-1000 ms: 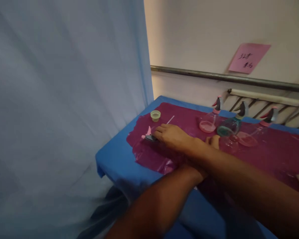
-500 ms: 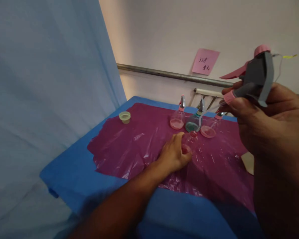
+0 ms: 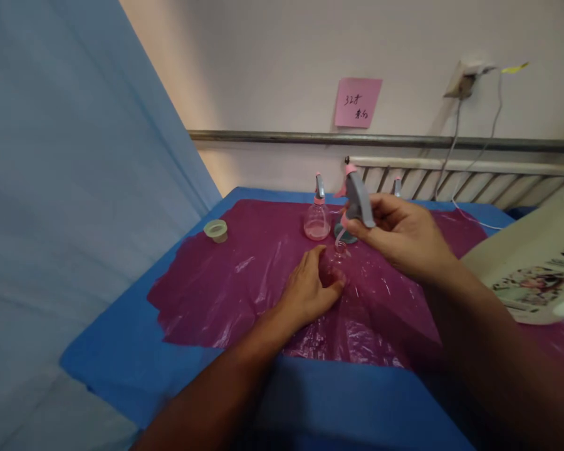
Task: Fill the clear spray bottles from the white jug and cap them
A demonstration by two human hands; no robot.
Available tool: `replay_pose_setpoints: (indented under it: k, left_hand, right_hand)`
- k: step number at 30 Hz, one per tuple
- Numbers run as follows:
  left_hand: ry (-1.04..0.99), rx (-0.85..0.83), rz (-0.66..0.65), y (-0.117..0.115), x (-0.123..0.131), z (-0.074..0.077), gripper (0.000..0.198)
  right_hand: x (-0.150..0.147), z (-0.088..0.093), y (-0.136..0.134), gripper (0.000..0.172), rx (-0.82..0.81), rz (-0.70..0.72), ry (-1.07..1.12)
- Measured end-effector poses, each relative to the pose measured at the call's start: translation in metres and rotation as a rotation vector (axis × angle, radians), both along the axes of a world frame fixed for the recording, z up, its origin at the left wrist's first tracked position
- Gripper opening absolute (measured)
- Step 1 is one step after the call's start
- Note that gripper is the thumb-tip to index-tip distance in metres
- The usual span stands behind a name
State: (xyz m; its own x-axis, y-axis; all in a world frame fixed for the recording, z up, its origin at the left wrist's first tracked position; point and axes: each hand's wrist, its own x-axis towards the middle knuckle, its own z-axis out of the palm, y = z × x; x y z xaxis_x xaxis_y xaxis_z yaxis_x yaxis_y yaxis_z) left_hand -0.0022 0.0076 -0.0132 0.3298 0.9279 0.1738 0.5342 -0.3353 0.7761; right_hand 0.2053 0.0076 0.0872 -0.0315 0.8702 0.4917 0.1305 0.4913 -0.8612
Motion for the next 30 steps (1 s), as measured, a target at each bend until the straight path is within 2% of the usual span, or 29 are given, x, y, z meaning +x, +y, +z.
replay_pose_setpoints:
  k: [4,8,16,30]
  left_hand:
    - [-0.020,-0.011,-0.004,0.000,0.001,0.001,0.083]
    - [-0.032,-0.012,-0.012,0.002,0.001,-0.003,0.086]
    - [-0.061,-0.005,-0.060,0.004,-0.001,-0.004,0.088]
    - [-0.108,0.000,-0.075,0.005,0.001,-0.005,0.085]
  right_hand:
    - [0.012,-0.025,0.020,0.045,-0.165,0.153,-0.066]
    - [0.024,-0.038,0.027,0.047,-0.243,0.222,-0.098]
    - [0.028,-0.042,0.030,0.047,-0.235,0.281,-0.114]
    - [0.023,-0.051,0.032,0.043,-0.181,0.274,-0.166]
